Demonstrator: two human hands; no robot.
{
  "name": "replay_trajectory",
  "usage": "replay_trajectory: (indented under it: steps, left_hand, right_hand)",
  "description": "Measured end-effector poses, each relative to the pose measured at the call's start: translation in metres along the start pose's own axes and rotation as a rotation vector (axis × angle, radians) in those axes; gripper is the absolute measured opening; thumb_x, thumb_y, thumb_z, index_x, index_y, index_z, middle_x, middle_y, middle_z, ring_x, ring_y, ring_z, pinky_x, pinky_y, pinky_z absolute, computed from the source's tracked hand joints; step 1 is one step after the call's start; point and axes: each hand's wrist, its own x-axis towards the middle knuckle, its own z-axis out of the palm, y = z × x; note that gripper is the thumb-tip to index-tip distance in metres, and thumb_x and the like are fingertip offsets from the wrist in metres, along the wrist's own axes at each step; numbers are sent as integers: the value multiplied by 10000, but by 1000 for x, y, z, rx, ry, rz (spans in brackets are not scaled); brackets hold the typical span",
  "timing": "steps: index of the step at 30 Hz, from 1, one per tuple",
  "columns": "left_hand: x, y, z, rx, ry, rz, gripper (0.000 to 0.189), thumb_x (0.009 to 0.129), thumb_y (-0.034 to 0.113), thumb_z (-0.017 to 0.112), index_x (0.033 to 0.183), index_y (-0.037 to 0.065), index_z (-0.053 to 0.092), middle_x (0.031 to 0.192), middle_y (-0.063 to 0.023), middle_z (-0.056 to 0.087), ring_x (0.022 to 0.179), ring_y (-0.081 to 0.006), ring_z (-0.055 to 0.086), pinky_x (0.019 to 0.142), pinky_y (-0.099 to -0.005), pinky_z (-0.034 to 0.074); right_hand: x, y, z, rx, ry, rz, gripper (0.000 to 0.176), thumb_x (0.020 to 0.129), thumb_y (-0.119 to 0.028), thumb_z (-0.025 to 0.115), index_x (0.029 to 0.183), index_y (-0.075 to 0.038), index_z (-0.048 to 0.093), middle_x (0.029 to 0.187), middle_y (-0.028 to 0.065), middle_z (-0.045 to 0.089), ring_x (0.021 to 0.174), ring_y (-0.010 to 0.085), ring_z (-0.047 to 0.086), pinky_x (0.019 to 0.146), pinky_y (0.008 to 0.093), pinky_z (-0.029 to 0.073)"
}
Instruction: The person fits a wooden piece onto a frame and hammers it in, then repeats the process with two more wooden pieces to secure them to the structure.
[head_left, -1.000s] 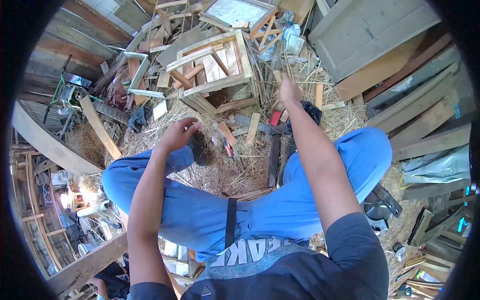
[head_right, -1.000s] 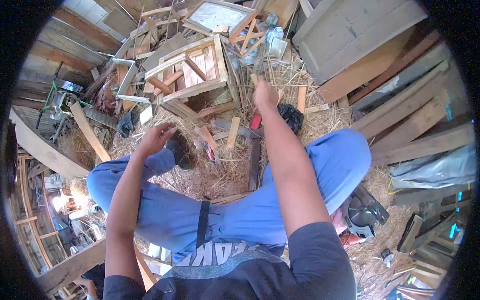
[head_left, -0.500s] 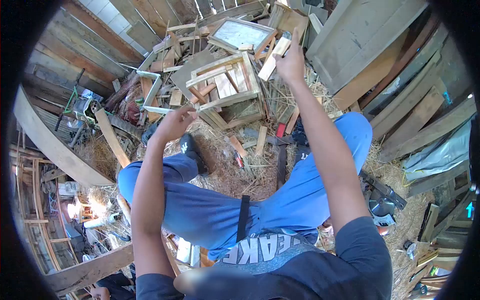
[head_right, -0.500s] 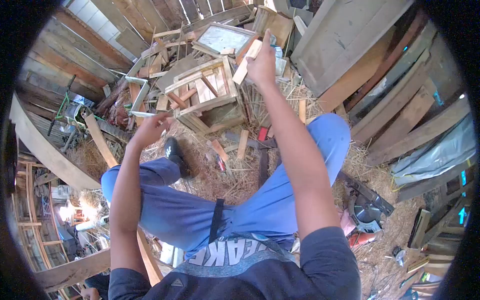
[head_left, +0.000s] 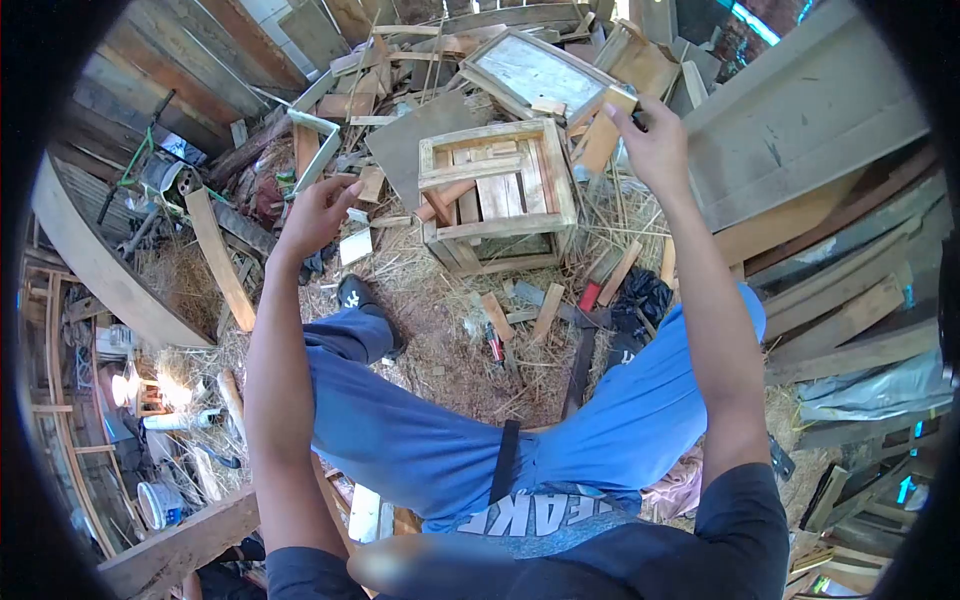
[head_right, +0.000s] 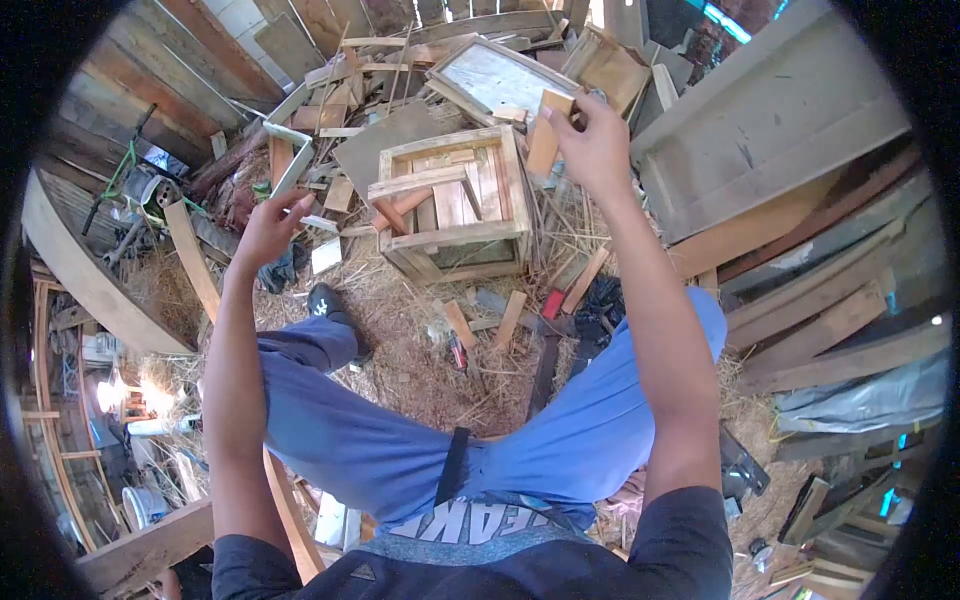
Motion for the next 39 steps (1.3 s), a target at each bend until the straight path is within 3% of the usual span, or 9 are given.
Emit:
replay_trajectory:
  steps: [2, 5, 8, 12, 17, 25, 29, 33, 39]
  left_hand:
    - [11, -2, 0, 7, 10, 18, 424, 1054, 352, 622, 1268, -8, 684, 944, -102, 733, 796, -162, 663, 756, -347, 546]
    - [21, 12, -2, -1, 10, 62, 425, 1055, 356, 621, 1267, -6, 687, 944, -104, 733, 813, -164, 668, 762, -350, 547]
    - [33, 32, -2, -30, -25, 84, 428, 1054, 363, 620, 1271, 0, 686, 960, -112, 739, 840, -171, 679, 776, -354, 548]
    - [49, 42, 2, -47, -21, 137, 409, 1051, 362, 623, 1282, 30, 684, 994, -134, 745, 863, -192, 696, 785, -367, 556]
    - [57, 55, 9, 9, -25, 182, 394, 1047, 331, 634, 1333, 61, 659, 1072, -148, 734, 879, -201, 712, 788, -369, 561]
    - [60, 74, 25, -158, 51, 256, 461, 1039, 283, 658, 1459, 105, 584, 1144, -108, 714, 865, -135, 688, 752, -337, 557]
    - [62, 66, 30, -254, -60, 210, 405, 1017, 271, 691, 1370, 76, 661, 1119, -92, 751, 886, -134, 691, 782, -332, 563]
    - [62, 64, 34, -333, -58, 174, 308, 990, 225, 726, 1240, 46, 744, 1089, -89, 782, 913, -114, 683, 819, -337, 560]
    - [55, 70, 39, -492, -73, 165, 267, 980, 144, 732, 1215, 21, 754, 1041, -60, 779, 901, -99, 662, 811, -310, 560]
  right_hand:
    - [12, 23, 24, 246, 82, -151, 328, 918, -207, 776, 1185, -24, 721, 959, 135, 716, 688, 165, 647, 675, 341, 551]
    - [-1, -10, 24, 511, 111, -14, 344, 996, -55, 671, 1337, -65, 624, 1004, 95, 712, 669, 81, 631, 556, 249, 531]
    - [10, 5, 36, 514, -28, 51, 352, 1017, -72, 652, 1360, -78, 572, 1051, 97, 702, 669, 94, 654, 562, 257, 553]
    - [14, 8, 59, 588, 11, -5, 246, 1039, -105, 630, 1273, -46, 578, 1034, 101, 685, 671, 116, 679, 569, 258, 568]
    - [14, 8, 66, 800, -58, 35, 149, 1053, -112, 604, 1106, 23, 571, 999, 124, 654, 815, 182, 734, 668, 288, 623]
    - [-3, 0, 79, 975, -252, 104, 159, 1053, -82, 588, 1115, 65, 580, 1091, 174, 665, 936, 267, 747, 873, 367, 661]
    - [-10, -2, 76, 970, -275, 153, 131, 1084, -74, 516, 1101, 49, 558, 1139, 191, 665, 1070, 338, 724, 975, 443, 637]
    - [-14, -2, 76, 981, -273, 186, 120, 1083, -73, 518, 1093, 43, 549, 1156, 193, 659, 1068, 339, 724, 979, 447, 635]
    - [-18, 4, 80, 1014, -286, 146, 108, 1083, -75, 522, 1084, 31, 543, 1158, 191, 654, 1081, 338, 720, 994, 446, 628]
